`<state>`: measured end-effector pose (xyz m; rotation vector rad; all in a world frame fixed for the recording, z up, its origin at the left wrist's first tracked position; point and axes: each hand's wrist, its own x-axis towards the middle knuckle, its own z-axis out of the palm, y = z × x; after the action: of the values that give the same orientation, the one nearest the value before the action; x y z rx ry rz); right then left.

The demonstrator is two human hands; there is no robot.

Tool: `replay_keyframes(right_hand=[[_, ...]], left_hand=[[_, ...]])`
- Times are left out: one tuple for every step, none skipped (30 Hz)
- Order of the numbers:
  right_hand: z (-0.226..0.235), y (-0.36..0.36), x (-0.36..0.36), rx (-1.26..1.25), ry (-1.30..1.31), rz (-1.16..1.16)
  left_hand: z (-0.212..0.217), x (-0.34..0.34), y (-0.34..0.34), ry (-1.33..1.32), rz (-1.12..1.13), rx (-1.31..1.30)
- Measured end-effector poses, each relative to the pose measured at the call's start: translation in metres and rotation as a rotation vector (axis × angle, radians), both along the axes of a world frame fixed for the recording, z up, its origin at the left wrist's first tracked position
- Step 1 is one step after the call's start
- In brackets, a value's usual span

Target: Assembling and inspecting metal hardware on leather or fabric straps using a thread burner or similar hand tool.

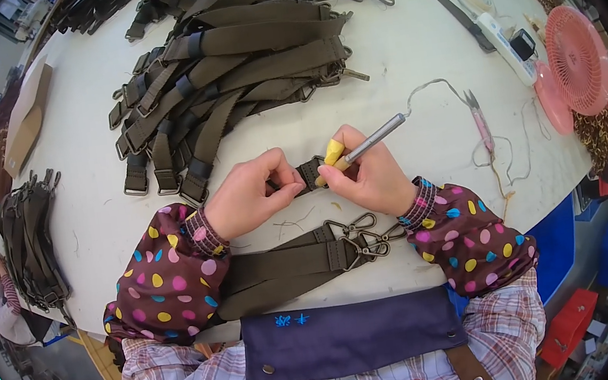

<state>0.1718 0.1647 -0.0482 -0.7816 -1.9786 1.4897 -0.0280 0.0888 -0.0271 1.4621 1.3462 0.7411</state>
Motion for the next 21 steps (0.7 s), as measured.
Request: replay_keyframes(right_hand=[[0.0009, -0.0005, -0.0001, 0.003, -0.002, 0.001], [0.0015, -0.0009, -0.0002, 0.005, -0.004, 0.002], [0.0018, -0.0012, -0.0004, 0.006, -0.003, 0.004], [0.0015, -0.0011, -0.0002, 0.007, -0.012, 0.005], [0.0011, -0.0009, 0.0, 0.008, -0.022, 0.006], [0.0004, -0.0007, 0.0001, 0.008, -0.023, 0.005], [-0.0006, -0.0005, -0.0001, 0.012, -0.023, 0.007], [-0.0017, -0.0001, -0.0005, 0.015, -0.023, 0.009], [-0.0028, 0.0005, -0.0009, 0.014, -0.024, 0.009], [-0.0023, -0.0005, -0.0006, 0.016, -0.023, 0.008], [-0.0017, -0.0015, -0.0002, 0.018, -0.023, 0.007], [-0.0011, -0.0024, 0.0002, 0.019, -0.021, 0.007], [-0.0016, -0.002, -0.0001, 0.025, -0.021, 0.006], [-0.002, -0.0016, -0.0004, 0.031, -0.021, 0.004], [-0.0022, -0.0014, -0.0007, 0.029, -0.021, 0.005], [-0.0025, -0.001, -0.001, 0.029, -0.028, 0.005], [-0.0028, -0.0008, -0.0012, 0.03, -0.035, 0.005], [-0.003, -0.0007, -0.0012, 0.029, -0.035, 0.006], [-0.0029, -0.0005, -0.0011, 0.024, -0.032, 0.009], [-0.0027, -0.0004, -0.0008, 0.02, -0.03, 0.012], [-0.0022, -0.0001, -0.0004, 0.02, -0.03, 0.012]], left_hand=[[0.0005, 0.0002, -0.0005, 0.002, 0.002, 0.001], [0.001, 0.0003, -0.0006, -0.008, -0.003, -0.018], [0.0014, 0.0002, -0.001, -0.017, -0.009, -0.036], [0.0011, 0.0001, -0.0008, -0.018, -0.009, -0.036], [0.0006, 0.0, -0.0006, -0.02, -0.01, -0.039], [0.0, -0.0001, -0.0002, -0.022, -0.012, -0.042], [-0.0007, -0.0004, 0.0, -0.022, -0.011, -0.042], [-0.0017, -0.0007, 0.0004, -0.03, -0.008, -0.055], [-0.0028, -0.001, 0.001, -0.039, -0.005, -0.067], [-0.0017, -0.0004, -0.0001, -0.037, -0.004, -0.066], [-0.0006, 0.0003, -0.0009, -0.037, -0.004, -0.062], [0.0006, 0.0008, -0.0018, -0.038, -0.005, -0.057], [0.0004, 0.0005, -0.0013, -0.039, -0.004, -0.06], [0.0004, 0.0002, -0.0009, -0.04, -0.005, -0.064], [0.0003, 0.0, -0.0008, -0.04, -0.006, -0.068], [-0.0002, -0.0003, -0.0004, -0.041, -0.006, -0.069], [-0.0005, -0.0004, -0.0001, -0.038, -0.008, -0.069], [-0.0008, -0.0004, 0.0001, -0.035, -0.01, -0.069], [-0.0004, -0.0004, 0.0005, -0.035, -0.01, -0.069], [0.0003, -0.0002, 0.0008, -0.029, -0.013, -0.077], [0.0007, -0.0001, 0.0012, -0.022, -0.015, -0.085]])
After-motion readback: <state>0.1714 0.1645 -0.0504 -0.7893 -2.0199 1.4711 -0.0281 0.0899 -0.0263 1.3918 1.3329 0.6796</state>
